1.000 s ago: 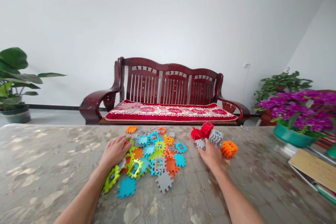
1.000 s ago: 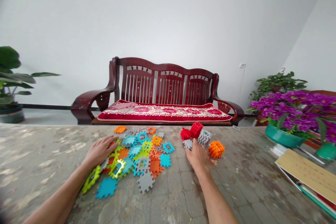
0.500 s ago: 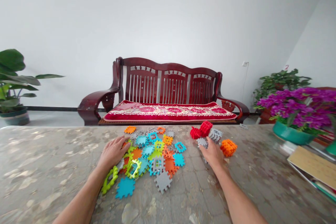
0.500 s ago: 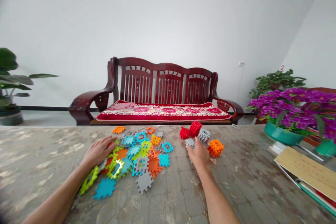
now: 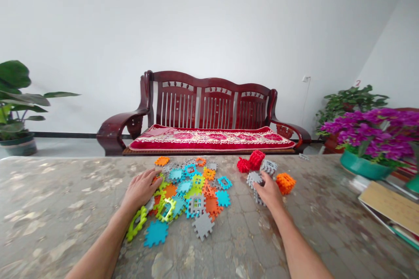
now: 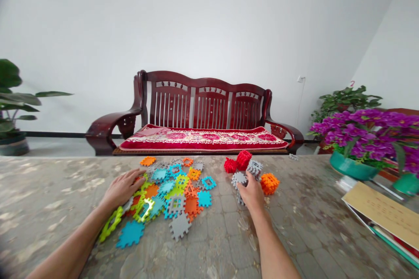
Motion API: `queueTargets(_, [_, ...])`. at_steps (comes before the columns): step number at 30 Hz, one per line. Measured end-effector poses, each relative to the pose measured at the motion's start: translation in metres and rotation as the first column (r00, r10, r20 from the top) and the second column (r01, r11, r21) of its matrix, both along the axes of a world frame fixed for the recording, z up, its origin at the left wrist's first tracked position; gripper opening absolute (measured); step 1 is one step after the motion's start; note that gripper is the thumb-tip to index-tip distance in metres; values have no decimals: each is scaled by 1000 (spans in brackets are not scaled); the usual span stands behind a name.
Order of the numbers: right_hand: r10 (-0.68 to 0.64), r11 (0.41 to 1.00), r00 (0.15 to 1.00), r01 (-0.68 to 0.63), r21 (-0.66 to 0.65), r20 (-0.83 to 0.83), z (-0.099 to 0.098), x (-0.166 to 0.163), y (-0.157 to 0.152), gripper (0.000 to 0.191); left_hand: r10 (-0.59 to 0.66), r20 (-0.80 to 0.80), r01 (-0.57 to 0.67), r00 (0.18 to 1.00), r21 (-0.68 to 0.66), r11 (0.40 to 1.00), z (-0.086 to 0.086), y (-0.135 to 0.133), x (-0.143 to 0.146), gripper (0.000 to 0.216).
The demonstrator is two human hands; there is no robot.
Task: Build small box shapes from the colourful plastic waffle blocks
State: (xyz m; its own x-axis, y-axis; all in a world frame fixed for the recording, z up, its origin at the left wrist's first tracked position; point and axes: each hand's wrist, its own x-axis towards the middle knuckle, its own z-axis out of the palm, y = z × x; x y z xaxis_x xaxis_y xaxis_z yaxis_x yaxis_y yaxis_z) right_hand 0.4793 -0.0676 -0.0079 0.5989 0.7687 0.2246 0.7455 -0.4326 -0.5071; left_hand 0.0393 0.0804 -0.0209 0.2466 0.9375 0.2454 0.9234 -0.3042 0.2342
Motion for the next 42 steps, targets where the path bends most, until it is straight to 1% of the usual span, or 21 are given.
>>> queueTargets(4, [17, 998, 995, -12, -56, 96, 1, -1, -3, 55, 12, 5, -12, 1000, 12, 1000, -1, 0, 0, 51])
queueTargets(6, [17, 999, 995, -12, -51, 102, 1, -1, -4, 50, 13, 4, -13, 1000, 16, 1000, -2, 0, 0, 51])
queueTargets(8, [17, 999, 997, -14, -35, 80, 0, 0, -3, 49, 11, 2, -11, 1000, 16, 1000, -1, 0, 0, 52])
queueTargets(12, [14, 1000, 1000, -14, 24, 27, 0, 3, -4, 58, 10, -6, -10, 1000, 1, 1000, 0, 0, 0, 52])
queueTargets(16, [-51, 996, 995, 44, 77, 89, 0, 0, -14, 64, 3, -6, -3, 1000, -9, 1000, 2, -1, 2, 52])
queueTargets(18, [-62, 996, 990, 53, 71, 125, -1, -5, -22, 69, 10, -3, -10, 1000, -2, 1000, 3, -2, 2, 52])
queueTargets(22, [-53, 998, 982, 56, -10, 180, -3, -18, -37, 78, 9, -13, -9, 1000, -1, 1000, 3, -2, 2, 54])
queueTargets(26, [-2, 998, 987, 13, -64, 160, -2, -18, -41, 71, -2, -19, 1, 1000, -7, 1000, 0, 0, 1, 54])
queueTargets(30, [39, 997, 985, -29, -65, 167, -7, -8, -44, 60, -5, -25, 5, 1000, 1, 1000, -1, 1, 0, 54])
queueTargets(34, [59, 998, 968, -65, 17, 243, -10, -3, -53, 50, 5, -55, -6, 998, -24, 1000, 1, -1, 2, 54])
queueTargets(37, [58, 983, 946, -111, 149, 319, -7, -7, -57, 45, 5, -75, -9, 997, -42, 999, 3, -4, 4, 53])
queueTargets(40, [138, 930, 931, -239, 279, 338, -5, -17, -56, 39, 3, -63, -6, 998, -44, 999, 5, -8, 7, 49])
queueTargets(42, [218, 885, 912, -335, 325, 346, -7, -28, -52, 37, 8, -55, -11, 998, -47, 999, 6, -11, 10, 48])
